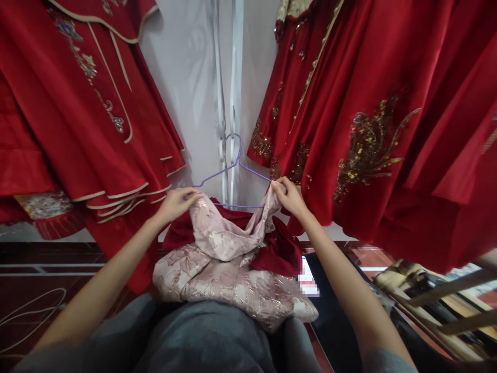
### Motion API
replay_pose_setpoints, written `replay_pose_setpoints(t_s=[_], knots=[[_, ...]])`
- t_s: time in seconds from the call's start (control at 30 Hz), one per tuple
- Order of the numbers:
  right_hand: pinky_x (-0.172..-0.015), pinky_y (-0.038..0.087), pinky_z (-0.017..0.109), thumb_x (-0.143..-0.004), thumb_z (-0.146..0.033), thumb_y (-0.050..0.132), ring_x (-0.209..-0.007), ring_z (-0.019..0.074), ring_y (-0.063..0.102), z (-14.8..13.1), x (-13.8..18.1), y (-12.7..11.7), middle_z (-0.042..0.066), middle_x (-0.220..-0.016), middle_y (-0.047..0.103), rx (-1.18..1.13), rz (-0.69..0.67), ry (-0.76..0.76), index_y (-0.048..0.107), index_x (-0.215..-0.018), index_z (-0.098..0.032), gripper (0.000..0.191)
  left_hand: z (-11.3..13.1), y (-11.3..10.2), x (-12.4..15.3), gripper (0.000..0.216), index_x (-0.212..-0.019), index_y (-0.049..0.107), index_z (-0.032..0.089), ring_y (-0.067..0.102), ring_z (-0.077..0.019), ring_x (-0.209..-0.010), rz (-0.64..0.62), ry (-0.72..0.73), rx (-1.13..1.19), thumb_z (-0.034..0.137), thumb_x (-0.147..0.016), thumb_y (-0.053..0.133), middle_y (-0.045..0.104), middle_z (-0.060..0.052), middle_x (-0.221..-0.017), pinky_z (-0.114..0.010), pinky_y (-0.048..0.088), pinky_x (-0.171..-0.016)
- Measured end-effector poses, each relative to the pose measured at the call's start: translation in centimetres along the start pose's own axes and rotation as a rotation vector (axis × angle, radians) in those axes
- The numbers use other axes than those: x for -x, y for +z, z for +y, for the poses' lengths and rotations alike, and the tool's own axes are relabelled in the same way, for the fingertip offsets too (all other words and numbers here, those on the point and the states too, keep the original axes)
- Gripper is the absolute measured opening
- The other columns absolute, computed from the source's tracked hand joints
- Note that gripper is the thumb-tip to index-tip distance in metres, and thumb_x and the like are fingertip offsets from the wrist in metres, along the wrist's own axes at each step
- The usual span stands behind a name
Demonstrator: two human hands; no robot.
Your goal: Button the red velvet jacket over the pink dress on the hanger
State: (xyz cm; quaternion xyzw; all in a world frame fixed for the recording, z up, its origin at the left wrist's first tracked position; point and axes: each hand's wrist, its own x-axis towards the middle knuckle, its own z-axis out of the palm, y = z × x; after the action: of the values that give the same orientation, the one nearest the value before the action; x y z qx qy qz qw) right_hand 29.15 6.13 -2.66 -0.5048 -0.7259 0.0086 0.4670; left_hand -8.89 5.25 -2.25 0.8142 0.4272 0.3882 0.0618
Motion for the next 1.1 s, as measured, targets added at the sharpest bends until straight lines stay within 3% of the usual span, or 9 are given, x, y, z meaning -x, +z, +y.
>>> replay_pose_setpoints(t_s=[0.1,0.17,0.3,0.47,0.6,0.73,0.97,1.1], knots=[[-0.067,0.043,0.026,-0.088,-0.06,0.042,-0.068,0.0166,0.055,-0.1,-0.2,0.0,0.002,-0.076,0.064,-0.03,0.012,-0.001,0.058,-0.085,-0.02,0.042,-4.0,-3.0,1.4,0.041,-0.093,0.07,0.018,0.066,-0.021,-0.086,0.048,-0.125,-0.107,0.054,-0.085,0.051,0.074,-0.006,-0.095,-0.027,0.047,-0.079],[-0.067,0.043,0.026,-0.088,-0.061,0.042,-0.067,0.0161,0.054,-0.1,-0.4,0.0,0.002,-0.074,0.063,-0.033,0.01,0.001,0.058,-0.083,-0.02,0.044,-6.0,-3.9,2.4,0.044,-0.092,0.07,0.018,0.066,-0.0219,-0.084,0.034,-0.169,-0.123,0.056,-0.084,0.05,0.074,-0.007,-0.093,-0.027,0.048,-0.077],[-0.065,0.043,0.026,-0.088,-0.062,0.041,-0.064,0.0155,0.053,0.1,-0.6,-0.1,0.002,-0.072,0.063,-0.025,-0.011,0.015,0.059,-0.084,-0.02,0.046,-8.3,-3.7,3.5,0.05,-0.098,0.071,0.017,0.067,-0.0244,-0.09,0.014,-0.205,-0.098,0.059,-0.084,0.048,0.074,-0.008,-0.099,-0.028,0.048,-0.081],[-0.066,0.043,0.027,-0.088,-0.062,0.041,-0.067,0.0167,0.054,0.0,-0.5,-0.3,0.004,-0.077,0.065,-0.017,-0.019,0.005,0.059,-0.086,-0.019,0.047,-9.4,-2.6,3.4,0.053,-0.098,0.072,0.015,0.068,-0.0253,-0.091,0.004,-0.245,-0.072,0.06,-0.083,0.049,0.074,-0.009,-0.101,-0.029,0.049,-0.082],[-0.067,0.043,0.027,-0.087,-0.059,0.045,-0.069,0.0167,0.056,0.0,-0.5,-0.5,0.004,-0.081,0.066,0.003,-0.025,-0.013,0.058,-0.087,-0.019,0.042,-9.1,-2.7,3.3,0.052,-0.102,0.073,0.016,0.067,-0.0252,-0.096,0.068,-0.23,-0.068,0.058,-0.084,0.049,0.073,-0.008,-0.106,-0.029,0.05,-0.085],[-0.063,0.041,0.026,-0.086,-0.057,0.048,-0.065,0.0153,0.051,0.2,-0.5,-0.5,0.002,-0.076,0.062,-0.022,-0.052,-0.019,0.057,-0.085,-0.02,0.038,-7.2,-3.0,1.9,0.048,-0.102,0.074,0.016,0.066,-0.0242,-0.1,0.141,-0.141,-0.009,0.055,-0.085,0.051,0.072,-0.008,-0.108,-0.028,0.049,-0.089],[-0.062,0.039,0.025,-0.089,-0.057,0.045,-0.064,0.0135,0.047,0.0,-0.3,-0.1,-0.001,-0.071,0.054,-0.129,-0.096,-0.007,0.053,-0.08,-0.02,0.038,-1.5,-0.9,-3.4,0.045,-0.098,0.076,0.018,0.068,-0.0245,-0.095,0.1,0.01,0.032,0.055,-0.083,0.056,0.074,-0.005,-0.103,-0.03,0.051,-0.087],[-0.061,0.039,0.025,-0.089,-0.057,0.045,-0.063,0.0136,0.046,0.2,-0.4,-0.1,-0.001,-0.071,0.054,-0.127,-0.104,-0.006,0.053,-0.08,-0.021,0.038,-2.3,-1.3,-4.6,0.049,-0.103,0.074,0.018,0.067,-0.024,-0.098,-0.016,0.01,0.109,0.058,-0.083,0.055,0.073,-0.006,-0.107,-0.031,0.05,-0.089]])
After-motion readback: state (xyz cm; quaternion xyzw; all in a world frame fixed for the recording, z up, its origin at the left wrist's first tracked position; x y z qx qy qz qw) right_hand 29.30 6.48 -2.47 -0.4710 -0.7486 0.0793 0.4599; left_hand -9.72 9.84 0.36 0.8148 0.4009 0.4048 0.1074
